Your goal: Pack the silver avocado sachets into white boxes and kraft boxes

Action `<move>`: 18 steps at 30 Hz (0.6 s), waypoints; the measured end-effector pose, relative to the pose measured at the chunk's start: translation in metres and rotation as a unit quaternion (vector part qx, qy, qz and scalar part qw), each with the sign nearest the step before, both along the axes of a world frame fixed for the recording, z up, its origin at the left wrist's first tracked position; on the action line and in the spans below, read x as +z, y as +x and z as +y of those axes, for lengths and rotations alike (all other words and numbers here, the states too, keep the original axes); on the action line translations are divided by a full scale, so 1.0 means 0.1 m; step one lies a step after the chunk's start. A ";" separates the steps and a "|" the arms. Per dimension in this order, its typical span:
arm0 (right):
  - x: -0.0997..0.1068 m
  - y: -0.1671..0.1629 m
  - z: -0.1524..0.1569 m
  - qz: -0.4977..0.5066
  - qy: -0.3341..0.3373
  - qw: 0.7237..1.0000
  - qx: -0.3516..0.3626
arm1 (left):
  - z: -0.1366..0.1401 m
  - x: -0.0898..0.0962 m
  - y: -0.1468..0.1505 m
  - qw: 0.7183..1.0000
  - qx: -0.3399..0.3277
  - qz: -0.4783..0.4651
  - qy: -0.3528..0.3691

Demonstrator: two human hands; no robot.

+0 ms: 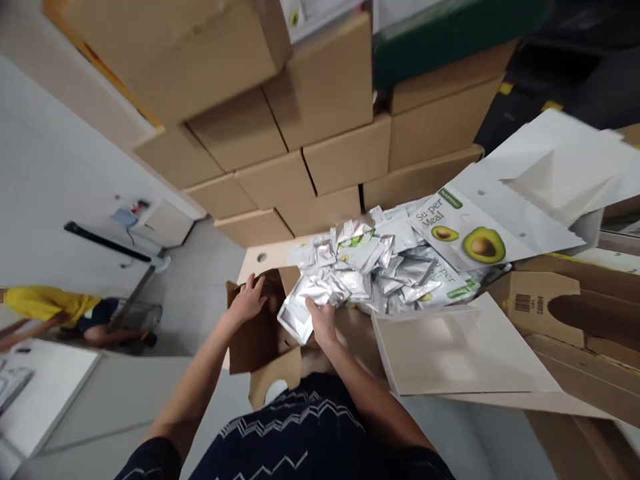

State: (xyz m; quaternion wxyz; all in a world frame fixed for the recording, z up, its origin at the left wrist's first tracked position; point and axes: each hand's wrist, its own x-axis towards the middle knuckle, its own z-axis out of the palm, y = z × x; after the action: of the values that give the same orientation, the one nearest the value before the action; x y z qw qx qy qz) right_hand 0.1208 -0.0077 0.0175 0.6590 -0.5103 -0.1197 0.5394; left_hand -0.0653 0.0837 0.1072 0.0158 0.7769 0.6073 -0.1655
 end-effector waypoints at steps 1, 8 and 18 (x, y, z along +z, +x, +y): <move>-0.02 -0.02 0.00 -0.014 0.005 1.000 0.000 | 0.15 -0.03 -0.04 1.000 0.002 0.014 0.006; 0.01 -0.08 -0.03 -0.117 0.041 0.992 0.013 | 0.73 -0.14 -0.05 0.998 0.014 0.039 -0.046; 0.37 0.14 -0.08 -0.132 0.064 0.985 0.086 | 0.41 -0.05 0.20 0.999 0.043 -0.001 0.016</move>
State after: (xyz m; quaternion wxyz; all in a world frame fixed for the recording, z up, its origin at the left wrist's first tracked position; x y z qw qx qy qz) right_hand 0.1352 -0.0161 0.0540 0.6198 -0.5218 -0.2834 0.5131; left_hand -0.0452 0.1247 0.1022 0.0105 0.7500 0.6432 -0.1542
